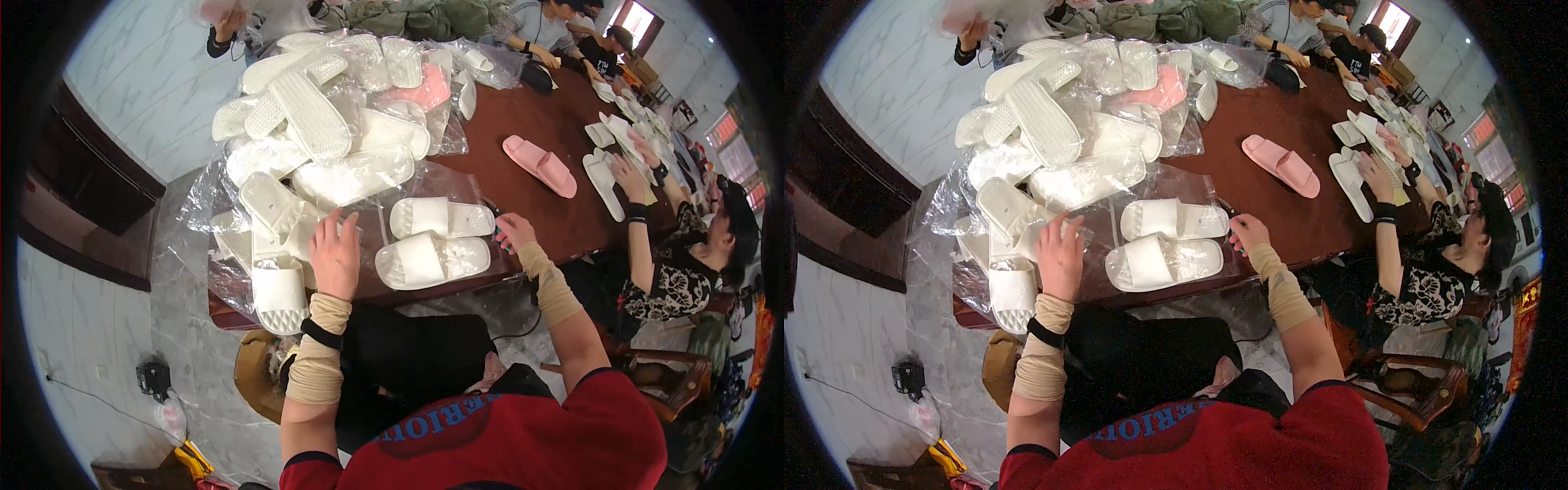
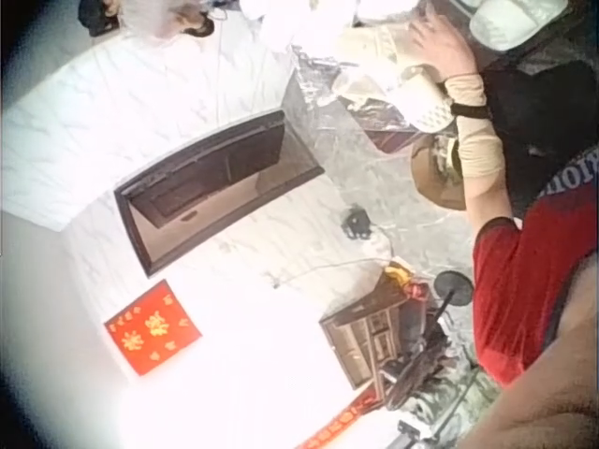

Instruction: Packing slippers into plastic bags and organizing them on a table.

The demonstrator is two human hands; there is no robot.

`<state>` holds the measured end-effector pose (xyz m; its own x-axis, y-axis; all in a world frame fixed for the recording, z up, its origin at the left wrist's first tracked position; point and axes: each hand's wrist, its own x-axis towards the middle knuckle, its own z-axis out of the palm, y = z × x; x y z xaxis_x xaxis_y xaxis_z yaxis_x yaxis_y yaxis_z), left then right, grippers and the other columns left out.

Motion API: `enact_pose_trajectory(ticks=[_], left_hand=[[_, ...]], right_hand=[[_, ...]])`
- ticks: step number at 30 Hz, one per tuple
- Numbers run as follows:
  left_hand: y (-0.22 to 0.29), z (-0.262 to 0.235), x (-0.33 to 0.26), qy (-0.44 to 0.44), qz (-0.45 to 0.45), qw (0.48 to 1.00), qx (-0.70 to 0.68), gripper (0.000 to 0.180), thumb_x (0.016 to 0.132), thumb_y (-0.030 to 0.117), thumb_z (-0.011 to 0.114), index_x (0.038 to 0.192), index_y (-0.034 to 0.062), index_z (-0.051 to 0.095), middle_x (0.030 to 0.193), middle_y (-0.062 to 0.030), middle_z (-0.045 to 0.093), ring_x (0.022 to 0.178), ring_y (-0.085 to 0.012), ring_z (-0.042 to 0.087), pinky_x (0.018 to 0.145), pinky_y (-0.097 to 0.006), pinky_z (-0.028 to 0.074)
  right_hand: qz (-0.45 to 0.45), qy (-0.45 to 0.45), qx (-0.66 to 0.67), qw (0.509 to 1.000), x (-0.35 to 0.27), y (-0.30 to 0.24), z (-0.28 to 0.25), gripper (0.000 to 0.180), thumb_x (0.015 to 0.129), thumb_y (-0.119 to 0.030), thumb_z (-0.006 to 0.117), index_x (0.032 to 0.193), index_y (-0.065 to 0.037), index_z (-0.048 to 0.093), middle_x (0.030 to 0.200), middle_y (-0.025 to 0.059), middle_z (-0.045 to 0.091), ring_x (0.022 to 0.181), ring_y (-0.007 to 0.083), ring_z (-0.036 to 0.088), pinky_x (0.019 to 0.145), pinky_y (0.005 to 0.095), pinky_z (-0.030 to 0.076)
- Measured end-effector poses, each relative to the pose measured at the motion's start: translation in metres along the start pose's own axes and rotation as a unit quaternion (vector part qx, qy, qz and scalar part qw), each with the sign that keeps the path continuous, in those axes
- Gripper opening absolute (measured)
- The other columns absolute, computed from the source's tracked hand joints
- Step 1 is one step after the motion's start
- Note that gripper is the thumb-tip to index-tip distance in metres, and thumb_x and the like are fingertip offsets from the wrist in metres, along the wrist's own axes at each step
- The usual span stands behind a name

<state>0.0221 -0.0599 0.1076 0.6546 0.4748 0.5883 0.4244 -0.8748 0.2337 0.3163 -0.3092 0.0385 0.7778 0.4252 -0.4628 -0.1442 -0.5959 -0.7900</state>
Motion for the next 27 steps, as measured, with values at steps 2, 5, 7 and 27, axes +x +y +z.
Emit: enact_pose_trajectory(ticks=[2,5,7,27], left_hand=[[-0.013,0.024,-0.016,-0.079,-0.021,0.996,-0.02,0.041,0.077,0.013,0.064,0.117,0.0118,0.055,0.123,-0.0107,0.05,0.11,-0.0289,0.048,0.089,-0.044,0.039],[-0.025,0.039,-0.025,-0.125,-0.002,0.992,0.016,0.045,0.076,0.021,0.066,0.119,0.013,0.055,0.122,-0.0092,0.052,0.11,-0.0286,0.049,0.086,-0.043,0.041],[-0.022,0.042,-0.024,-0.145,0.001,0.989,0.033,0.046,0.076,0.024,0.067,0.12,0.0134,0.054,0.121,-0.0086,0.052,0.109,-0.0283,0.049,0.085,-0.042,0.041],[-0.025,0.044,-0.036,-0.193,-0.039,0.979,-0.047,0.049,0.076,0.023,0.067,0.121,0.0103,0.051,0.124,-0.0149,0.05,0.112,-0.0325,0.048,0.093,-0.042,0.042]], right_hand=[[-0.172,0.081,-0.213,0.958,0.013,0.015,0.008,0.027,0.082,-0.026,0.063,0.1,-0.006,0.058,0.08,0.0107,0.063,0.077,0.0254,0.062,0.066,0.0351,0.049],[-0.202,0.066,-0.25,0.945,0.016,0.014,0.012,0.034,0.076,-0.032,0.068,0.097,-0.007,0.058,0.084,0.0129,0.063,0.082,0.0311,0.061,0.072,0.0393,0.047],[-0.215,0.064,-0.27,0.936,0.016,0.012,0.012,0.038,0.074,-0.036,0.071,0.096,-0.008,0.057,0.086,0.014,0.063,0.085,0.034,0.06,0.075,0.0414,0.046],[-0.059,-0.309,0.08,0.946,-0.021,-0.017,0.016,0.026,0.085,-0.012,0.06,0.108,-0.001,0.06,0.086,0.0134,0.065,0.068,0.0153,0.063,0.063,0.0256,0.052]])
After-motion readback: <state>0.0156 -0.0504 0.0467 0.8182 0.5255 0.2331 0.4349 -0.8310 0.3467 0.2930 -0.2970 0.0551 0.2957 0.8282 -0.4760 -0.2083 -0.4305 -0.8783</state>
